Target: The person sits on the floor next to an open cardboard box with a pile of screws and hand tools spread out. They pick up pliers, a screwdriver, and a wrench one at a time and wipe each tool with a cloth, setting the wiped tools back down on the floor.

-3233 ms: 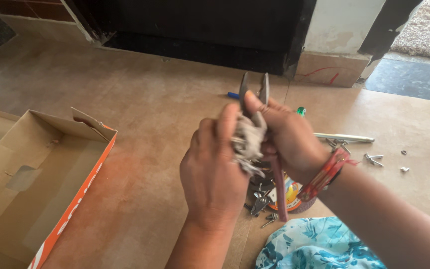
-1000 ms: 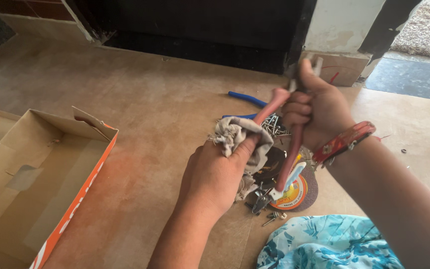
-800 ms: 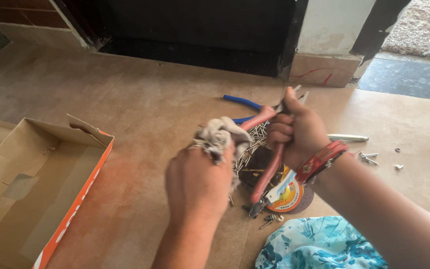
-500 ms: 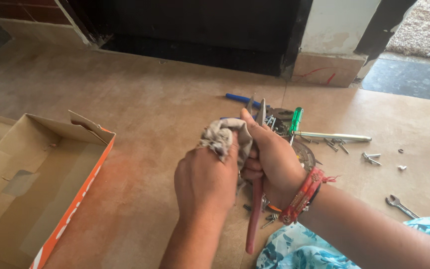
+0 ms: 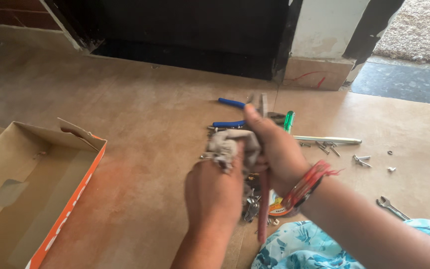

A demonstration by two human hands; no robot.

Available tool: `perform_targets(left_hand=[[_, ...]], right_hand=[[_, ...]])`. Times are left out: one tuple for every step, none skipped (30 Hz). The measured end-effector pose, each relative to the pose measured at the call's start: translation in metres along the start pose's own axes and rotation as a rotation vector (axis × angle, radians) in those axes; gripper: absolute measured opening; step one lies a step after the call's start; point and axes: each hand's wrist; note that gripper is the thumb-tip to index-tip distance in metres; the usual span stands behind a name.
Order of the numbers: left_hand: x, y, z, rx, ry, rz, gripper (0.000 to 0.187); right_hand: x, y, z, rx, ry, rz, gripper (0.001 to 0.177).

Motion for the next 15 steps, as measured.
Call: perform_targets(left_hand=[[-0.003, -0.002, 0.001, 0.0, -0.087, -0.013, 0.04], [-0.005, -0.004, 0.002, 0.0, -0.174, -0.026, 0.041], [-0.006, -0.003, 0.001, -0.019, -0.185, -0.038, 0.041], [-0.006, -0.002, 0.001, -0.038, -0.197, -0.051, 0.041], [-0.005, 0.0, 0.001, -0.051, -0.203, -0.069, 0.042], [-0.003, 0.003, 0.0, -0.062, -0.167, -0.024, 0.041], [-0.001, 0.005, -0.002, -0.072, -0.129, 0.024, 0.04], [0.002, 0.007, -0.003, -0.081, -0.092, 0.073, 0.04], [0.003, 0.008, -0.004, -0.1, -0.113, 0.028, 0.04], [0.005, 0.009, -0.004, -0.119, -0.134, -0.018, 0.041], [0.005, 0.012, -0.005, -0.142, -0.156, -0.067, 0.041], [0.004, 0.014, -0.005, -0.127, -0.169, -0.046, 0.04], [0.003, 0.013, -0.004, -0.11, -0.183, -0.025, 0.04], [0.001, 0.012, -0.003, -0.093, -0.198, -0.004, 0.04], [-0.001, 0.008, -0.001, -0.076, -0.206, -0.012, 0.041]], right_hand=[[0.003, 0.005, -0.002, -0.049, -0.009, -0.001, 0.035], [0.004, 0.008, -0.002, -0.098, -0.018, -0.002, 0.035], [0.0, 0.006, -0.001, -0.165, -0.027, -0.003, 0.041], [-0.006, 0.002, 0.002, -0.232, -0.036, -0.003, 0.047], [-0.014, -0.004, 0.006, -0.301, -0.051, -0.008, 0.053], [-0.023, -0.012, 0.01, -0.234, -0.057, -0.012, 0.05], [-0.03, -0.02, 0.014, -0.171, -0.064, -0.014, 0.049], [-0.035, -0.027, 0.018, -0.108, -0.07, -0.015, 0.048], [-0.038, -0.034, 0.021, -0.093, -0.058, 0.049, 0.049], [-0.039, -0.039, 0.025, -0.077, -0.046, 0.113, 0.05], [-0.038, -0.045, 0.026, -0.056, -0.032, 0.175, 0.051], [-0.034, -0.046, 0.027, -0.03, -0.041, 0.176, 0.045], [-0.028, -0.043, 0.027, -0.005, -0.049, 0.176, 0.039], [-0.023, -0.038, 0.024, 0.019, -0.056, 0.175, 0.035], [-0.019, -0.029, 0.02, -0.005, -0.033, 0.117, 0.034]])
Point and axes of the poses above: each hand's wrist, its own z-axis towards the middle knuckle, its own y-axis out of the palm, x = y × z, and after that the axes turned 13 degrees about -z, right-handed
